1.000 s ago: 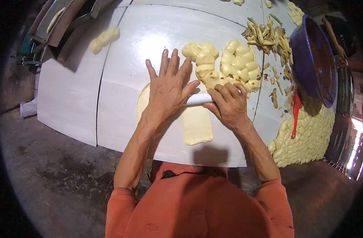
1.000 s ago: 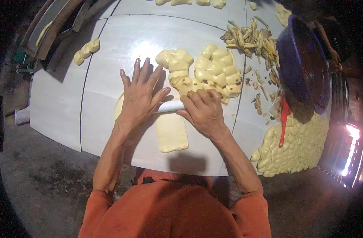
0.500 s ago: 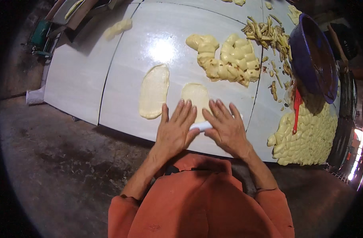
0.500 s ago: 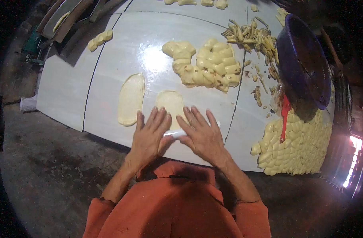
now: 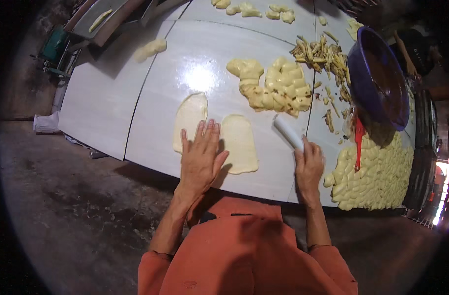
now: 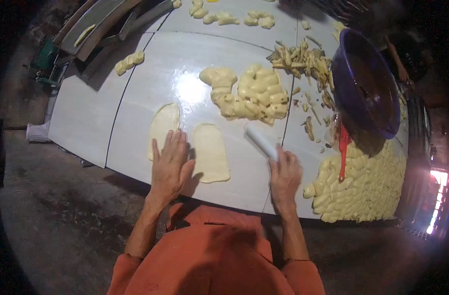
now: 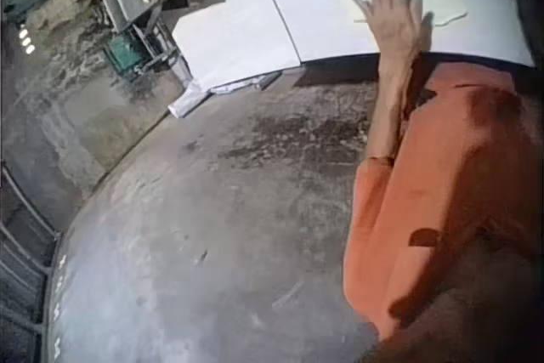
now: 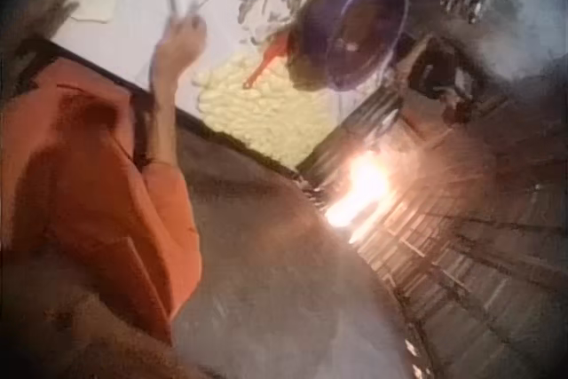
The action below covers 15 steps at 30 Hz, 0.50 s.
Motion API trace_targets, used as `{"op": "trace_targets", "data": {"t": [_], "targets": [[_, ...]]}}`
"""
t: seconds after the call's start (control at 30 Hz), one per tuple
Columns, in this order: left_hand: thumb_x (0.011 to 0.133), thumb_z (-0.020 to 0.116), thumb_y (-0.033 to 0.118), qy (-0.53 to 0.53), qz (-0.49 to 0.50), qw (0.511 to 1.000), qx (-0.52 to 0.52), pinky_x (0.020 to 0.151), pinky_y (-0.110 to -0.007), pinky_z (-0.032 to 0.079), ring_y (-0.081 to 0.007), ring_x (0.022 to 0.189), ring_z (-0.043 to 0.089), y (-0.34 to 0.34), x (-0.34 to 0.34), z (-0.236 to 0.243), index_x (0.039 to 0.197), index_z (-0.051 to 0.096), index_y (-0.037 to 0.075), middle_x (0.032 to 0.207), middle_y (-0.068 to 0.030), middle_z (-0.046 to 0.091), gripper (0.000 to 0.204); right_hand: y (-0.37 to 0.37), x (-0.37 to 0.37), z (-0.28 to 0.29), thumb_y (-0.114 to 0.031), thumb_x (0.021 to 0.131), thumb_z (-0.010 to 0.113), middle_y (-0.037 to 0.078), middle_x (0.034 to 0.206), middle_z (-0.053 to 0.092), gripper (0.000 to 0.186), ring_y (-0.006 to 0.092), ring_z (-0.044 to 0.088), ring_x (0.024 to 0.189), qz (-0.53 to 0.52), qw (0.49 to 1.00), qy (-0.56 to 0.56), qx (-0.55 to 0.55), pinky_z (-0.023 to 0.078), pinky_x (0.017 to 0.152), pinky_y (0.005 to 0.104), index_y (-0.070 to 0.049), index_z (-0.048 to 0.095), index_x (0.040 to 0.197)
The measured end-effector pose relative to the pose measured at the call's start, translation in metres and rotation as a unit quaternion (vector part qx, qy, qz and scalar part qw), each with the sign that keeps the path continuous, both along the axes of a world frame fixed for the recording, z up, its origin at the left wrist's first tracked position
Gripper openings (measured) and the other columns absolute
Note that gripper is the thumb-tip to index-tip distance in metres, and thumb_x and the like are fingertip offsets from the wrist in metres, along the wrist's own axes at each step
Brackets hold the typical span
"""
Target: The person flattens dough portions on a table with a roller, spreads chocolate filling on them using a spatula, adds banana pieces, and rolls the dough into rolls by hand.
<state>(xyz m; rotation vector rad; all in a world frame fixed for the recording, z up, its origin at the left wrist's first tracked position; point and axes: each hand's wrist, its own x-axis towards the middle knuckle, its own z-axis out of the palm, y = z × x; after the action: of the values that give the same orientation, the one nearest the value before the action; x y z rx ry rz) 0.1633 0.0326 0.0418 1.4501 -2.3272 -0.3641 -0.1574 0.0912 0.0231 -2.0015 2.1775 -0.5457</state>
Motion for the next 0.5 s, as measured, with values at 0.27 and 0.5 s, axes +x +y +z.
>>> {"op": "trace_targets", "data": {"t": [0.27,0.5], "targets": [[0.101,0.056,0.048,-0.075,-0.055,0.991,0.094,0.124,-0.067,0.009,-0.0306,0.157,0.026,-0.03,-0.04,-0.008,0.16,0.032,0.002,0.167,-0.0168,0.033,0.08,-0.049,0.028,0.015,-0.021,0.097,0.067,0.016,0.131,0.06,0.033,0.0351,0.053,0.124,-0.046,0.997,0.016,-0.058,0.037,0.107,0.0512,-0.006,0.068,0.126],[0.092,0.074,0.029,0.077,-0.053,0.995,0.026,0.111,-0.06,0.033,-0.0282,0.123,0.06,-0.089,-0.029,0.005,0.13,0.064,0.007,0.126,-0.0116,0.067,0.045,-0.148,0.056,0.027,-0.02,0.094,0.069,0.011,0.118,0.066,0.026,0.0305,0.058,0.113,0.015,0.994,-0.048,-0.093,0.041,0.099,0.0471,-0.007,0.072,0.116]]}}
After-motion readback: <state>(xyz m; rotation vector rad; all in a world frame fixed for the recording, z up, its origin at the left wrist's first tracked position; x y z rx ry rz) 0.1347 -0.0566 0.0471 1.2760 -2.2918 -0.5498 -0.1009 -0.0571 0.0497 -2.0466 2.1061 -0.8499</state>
